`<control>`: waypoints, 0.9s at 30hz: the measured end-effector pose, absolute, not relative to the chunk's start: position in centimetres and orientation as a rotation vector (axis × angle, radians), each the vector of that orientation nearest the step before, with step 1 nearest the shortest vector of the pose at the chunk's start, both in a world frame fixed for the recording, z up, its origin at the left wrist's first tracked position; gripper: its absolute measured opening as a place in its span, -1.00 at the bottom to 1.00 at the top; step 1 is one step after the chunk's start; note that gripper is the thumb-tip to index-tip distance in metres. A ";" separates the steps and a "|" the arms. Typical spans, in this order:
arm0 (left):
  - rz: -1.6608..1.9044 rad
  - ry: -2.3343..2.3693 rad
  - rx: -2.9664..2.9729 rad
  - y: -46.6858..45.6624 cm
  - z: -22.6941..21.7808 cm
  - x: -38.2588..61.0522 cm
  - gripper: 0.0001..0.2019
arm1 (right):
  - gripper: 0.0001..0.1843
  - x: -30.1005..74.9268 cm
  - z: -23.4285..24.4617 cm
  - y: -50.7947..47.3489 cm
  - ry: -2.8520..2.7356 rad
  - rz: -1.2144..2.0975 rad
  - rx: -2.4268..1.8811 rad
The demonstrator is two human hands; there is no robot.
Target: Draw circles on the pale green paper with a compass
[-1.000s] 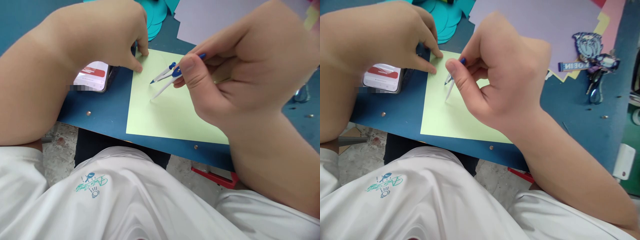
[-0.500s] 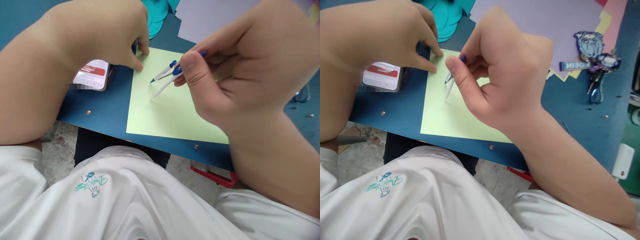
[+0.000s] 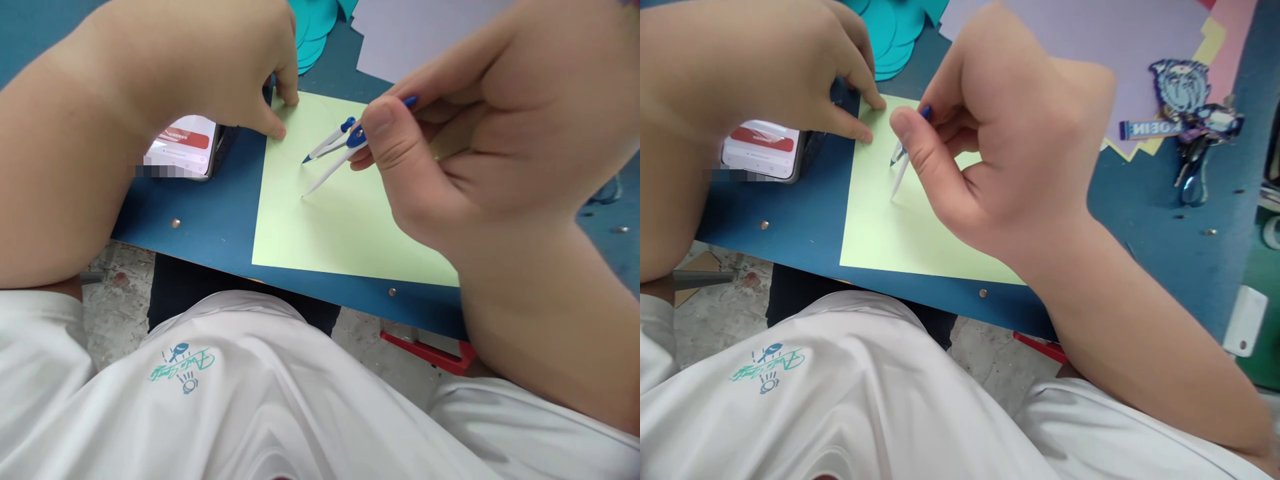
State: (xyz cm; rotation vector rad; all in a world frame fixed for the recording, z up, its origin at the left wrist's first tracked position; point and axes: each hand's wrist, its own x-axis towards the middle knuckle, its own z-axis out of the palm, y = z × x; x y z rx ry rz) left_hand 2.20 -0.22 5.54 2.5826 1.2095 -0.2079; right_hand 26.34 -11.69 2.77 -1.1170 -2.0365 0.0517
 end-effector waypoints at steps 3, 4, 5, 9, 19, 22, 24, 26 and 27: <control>-0.268 1.252 2.668 -0.4 5.7 2.3 -0.33 | -0.69 26.4 2.8 -11.7 -2.043 0.052 -1.112; -0.278 1.256 2.668 -0.5 5.7 2.4 -0.34 | -0.67 26.5 2.8 -11.8 -2.049 0.058 -1.126; -0.286 1.262 2.670 -0.6 5.7 2.5 -0.35 | -0.66 26.5 2.8 -11.8 -2.058 0.066 -1.144; -0.270 1.280 2.664 -0.7 5.6 2.7 -0.40 | -0.68 27.0 2.7 -12.0 -2.074 0.070 -1.157; -0.257 1.301 2.653 -1.0 5.7 2.9 -0.45 | -0.64 27.4 2.9 -12.0 -2.118 0.116 -1.195; -0.280 1.323 2.644 -1.0 5.8 2.9 -0.45 | -0.67 27.4 2.7 -11.9 -2.113 0.096 -1.144; -0.277 1.309 2.656 -1.0 5.8 2.9 -0.46 | -0.70 27.5 2.6 -11.8 -2.103 0.096 -1.120; -0.261 1.298 2.669 -0.9 5.8 2.8 -0.46 | -0.70 27.5 2.4 -11.8 -2.099 0.100 -1.133; -0.256 1.296 2.670 -0.9 5.8 2.8 -0.46 | -0.70 27.5 2.4 -11.8 -2.095 0.100 -1.138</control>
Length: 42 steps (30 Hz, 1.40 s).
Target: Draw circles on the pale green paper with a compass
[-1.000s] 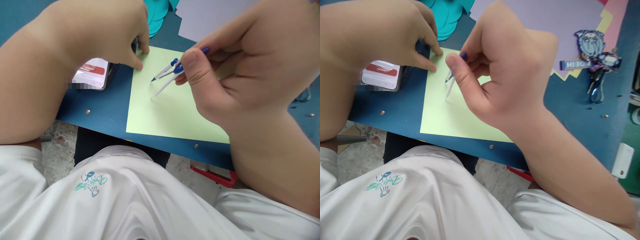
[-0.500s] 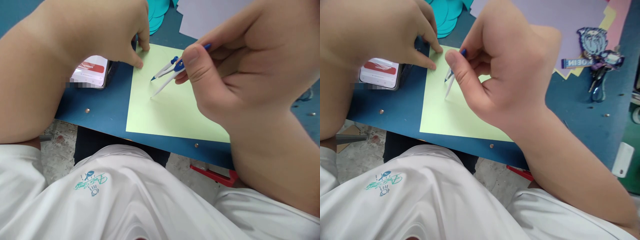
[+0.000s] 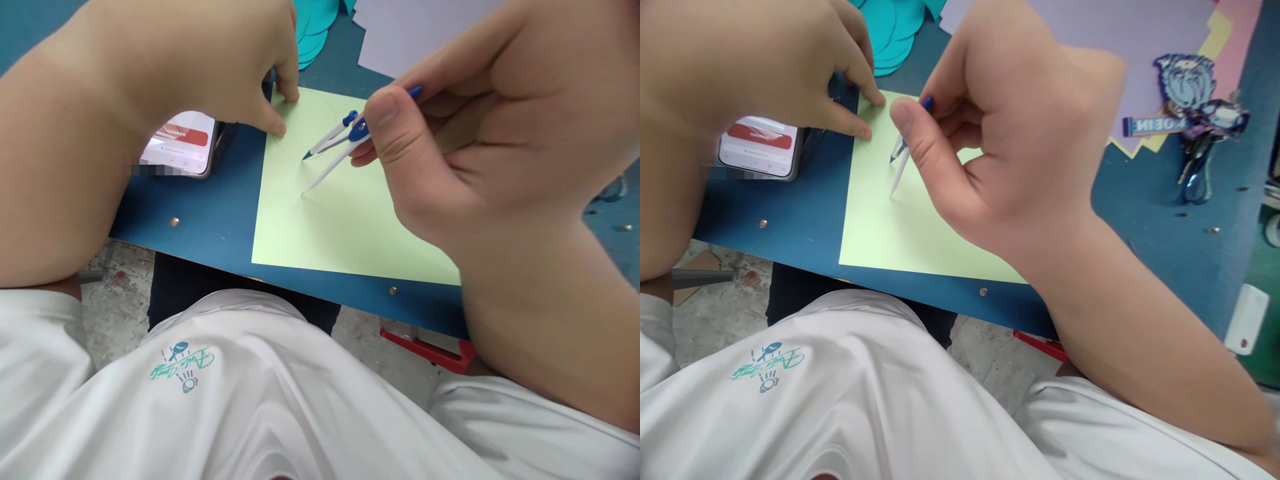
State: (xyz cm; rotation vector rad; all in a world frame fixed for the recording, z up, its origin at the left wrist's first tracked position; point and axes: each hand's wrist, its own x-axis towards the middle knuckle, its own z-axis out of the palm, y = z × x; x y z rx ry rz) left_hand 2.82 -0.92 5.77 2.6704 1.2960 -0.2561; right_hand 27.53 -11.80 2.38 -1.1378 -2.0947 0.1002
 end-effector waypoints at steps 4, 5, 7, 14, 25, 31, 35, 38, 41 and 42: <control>-0.241 1.286 2.666 -0.7 5.4 2.7 -0.45 | -0.68 27.6 2.4 -11.9 -2.088 0.125 -1.146; -0.227 1.277 2.666 -0.6 5.3 2.7 -0.44 | -0.68 27.7 2.4 -11.9 -2.089 0.127 -1.138; -0.192 1.257 2.676 -0.4 5.1 2.6 -0.44 | -0.70 27.7 2.5 -11.9 -2.091 0.128 -1.138; -0.208 1.270 2.674 -0.2 5.1 2.5 -0.46 | -0.69 27.7 2.2 -11.8 -2.077 0.133 -1.133; -0.178 1.246 2.682 0.2 4.8 2.3 -0.46 | -0.74 27.6 3.2 -11.7 -2.148 0.210 -1.075; -0.156 1.211 2.693 0.3 4.9 2.1 -0.40 | -0.77 27.0 3.5 -11.8 -2.146 0.318 -1.097; -0.143 1.202 2.662 0.2 4.9 2.0 -0.36 | -0.81 26.7 3.9 -12.0 -2.133 0.400 -1.048; -0.160 1.216 2.665 0.2 5.0 2.1 -0.35 | -0.78 26.6 4.0 -11.9 -2.141 0.446 -1.077; -0.164 1.220 2.681 0.3 4.9 2.2 -0.38 | -0.77 26.5 3.8 -11.8 -2.135 0.429 -1.000; -0.170 1.221 2.686 0.3 4.9 2.2 -0.39 | -0.77 26.4 3.8 -11.8 -2.130 0.417 -0.983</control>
